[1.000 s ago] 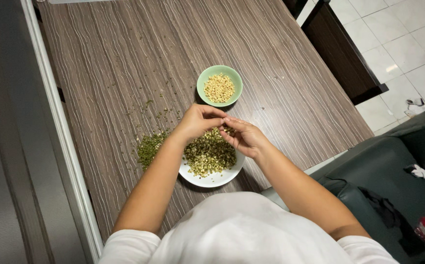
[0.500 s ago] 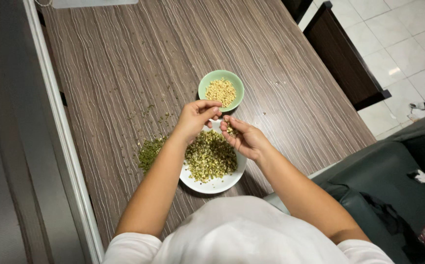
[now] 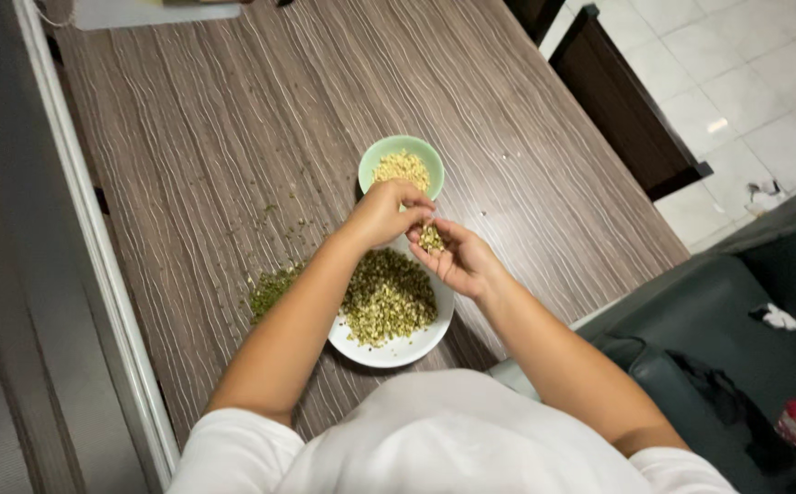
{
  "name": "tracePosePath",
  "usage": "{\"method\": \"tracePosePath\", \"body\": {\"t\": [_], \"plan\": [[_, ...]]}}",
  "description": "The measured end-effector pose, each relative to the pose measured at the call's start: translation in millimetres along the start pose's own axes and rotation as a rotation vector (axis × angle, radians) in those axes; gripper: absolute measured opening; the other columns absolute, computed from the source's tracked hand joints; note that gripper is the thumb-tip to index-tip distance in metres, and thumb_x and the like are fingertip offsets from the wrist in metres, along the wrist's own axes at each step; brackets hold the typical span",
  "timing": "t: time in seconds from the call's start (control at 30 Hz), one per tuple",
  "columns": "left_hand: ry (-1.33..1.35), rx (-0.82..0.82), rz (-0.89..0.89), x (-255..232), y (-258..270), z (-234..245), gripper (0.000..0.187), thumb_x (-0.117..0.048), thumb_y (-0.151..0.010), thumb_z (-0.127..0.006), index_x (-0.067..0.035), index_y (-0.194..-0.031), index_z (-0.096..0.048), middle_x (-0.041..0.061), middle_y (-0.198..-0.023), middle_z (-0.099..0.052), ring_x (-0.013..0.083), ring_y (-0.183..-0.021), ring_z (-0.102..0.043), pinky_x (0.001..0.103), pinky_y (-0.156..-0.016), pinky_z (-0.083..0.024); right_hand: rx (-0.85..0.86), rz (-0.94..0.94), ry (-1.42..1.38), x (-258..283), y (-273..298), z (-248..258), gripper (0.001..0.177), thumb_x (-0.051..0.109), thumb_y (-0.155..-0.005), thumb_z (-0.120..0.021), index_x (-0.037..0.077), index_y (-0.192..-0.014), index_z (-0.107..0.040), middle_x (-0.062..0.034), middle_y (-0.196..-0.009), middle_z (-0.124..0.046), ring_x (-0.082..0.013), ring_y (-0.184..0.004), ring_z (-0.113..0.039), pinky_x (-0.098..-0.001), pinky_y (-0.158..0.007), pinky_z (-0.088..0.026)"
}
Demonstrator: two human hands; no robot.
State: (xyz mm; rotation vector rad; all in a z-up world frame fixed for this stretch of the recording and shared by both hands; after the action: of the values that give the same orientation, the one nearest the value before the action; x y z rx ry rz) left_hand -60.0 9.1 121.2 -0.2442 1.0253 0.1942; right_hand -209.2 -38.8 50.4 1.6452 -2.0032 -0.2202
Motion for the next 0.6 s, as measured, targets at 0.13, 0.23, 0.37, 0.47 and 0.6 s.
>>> {"method": "tracePosePath", "body": {"t": [0.13, 0.23, 0.37, 0.47, 0.6], "plan": [[-0.166, -0.082, -0.195, -44.3, 40.6, 13.3, 0.018, -0.009, -0.08, -0.079, -0.007, -0.098, -0.081, 0.011, -0.095, -0.072, 0.0286, -0.092, -0.07, 0.038, -0.081, -0.056, -0.043, 0.014, 0.039, -3.0, -1.0, -0.9, 0.026, 0.015, -0.105, -0.05, -0.005, -0.12, -0.059, -0.0189, -0.113, -0.068, -0.0307, -0.105, -0.07, -0.0477, -0.101, -0.059], [-0.187, -0.123, -0.143, -47.7, 56.7, 21.4, 0.017, -0.008, -0.08, -0.078, -0.006, -0.097, -0.079, 0.011, -0.094, -0.071, 0.0269, -0.089, -0.07, 0.037, -0.077, -0.056, -0.044, -0.01, 0.08, -16.1, 1.7, -8.6, 0.027, 0.015, -0.104, -0.049, -0.005, -0.121, -0.058, -0.019, -0.113, -0.068, -0.0302, -0.104, -0.071, -0.0475, -0.099, -0.06], [0.015, -0.092, 0.05, -19.8, 60.7, 22.1, 0.008, -0.006, -0.089, -0.075, -0.002, -0.096, -0.075, 0.009, -0.097, -0.069, 0.0203, -0.087, -0.072, 0.034, -0.077, -0.058, -0.014, -0.045, 0.114, -28.0, 7.4, -26.4, 0.029, 0.016, -0.106, -0.049, -0.006, -0.123, -0.059, -0.0201, -0.113, -0.067, -0.0308, -0.105, -0.07, -0.0444, -0.097, -0.06], [0.216, -0.124, 0.173, 5.4, 62.3, 17.4, 0.012, -0.008, -0.095, -0.073, -0.002, -0.104, -0.072, 0.005, -0.094, -0.077, 0.016, -0.089, -0.073, 0.031, -0.078, -0.059, 0.011, -0.052, 0.128, -28.5, 13.8, -36.1, 0.03, 0.016, -0.107, -0.048, -0.006, -0.124, -0.058, -0.0204, -0.114, -0.067, -0.0299, -0.107, -0.07, -0.0427, -0.096, -0.062], [0.53, -0.188, 0.2, 19.5, 59.1, 9.5, 0.023, -0.004, -0.092, -0.071, 0.0, -0.115, -0.072, 0.008, -0.102, -0.077, 0.0149, -0.091, -0.072, 0.03, -0.075, -0.058, -0.011, -0.011, 0.161, -18.6, 22.1, -36.2, 0.033, 0.015, -0.104, -0.048, -0.006, -0.127, -0.058, -0.0169, -0.114, -0.068, -0.0265, -0.104, -0.071, -0.0413, -0.093, -0.063]]}}
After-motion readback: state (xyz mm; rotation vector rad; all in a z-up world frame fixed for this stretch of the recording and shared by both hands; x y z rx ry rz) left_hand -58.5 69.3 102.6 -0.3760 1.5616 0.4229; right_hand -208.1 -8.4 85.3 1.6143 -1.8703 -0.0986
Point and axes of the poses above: each hand's wrist, its own y-axis away from the middle knuckle, its own z-axis out of the back of the hand, x = y × z, the point moved 6 cm from there along -y, towards the middle knuckle
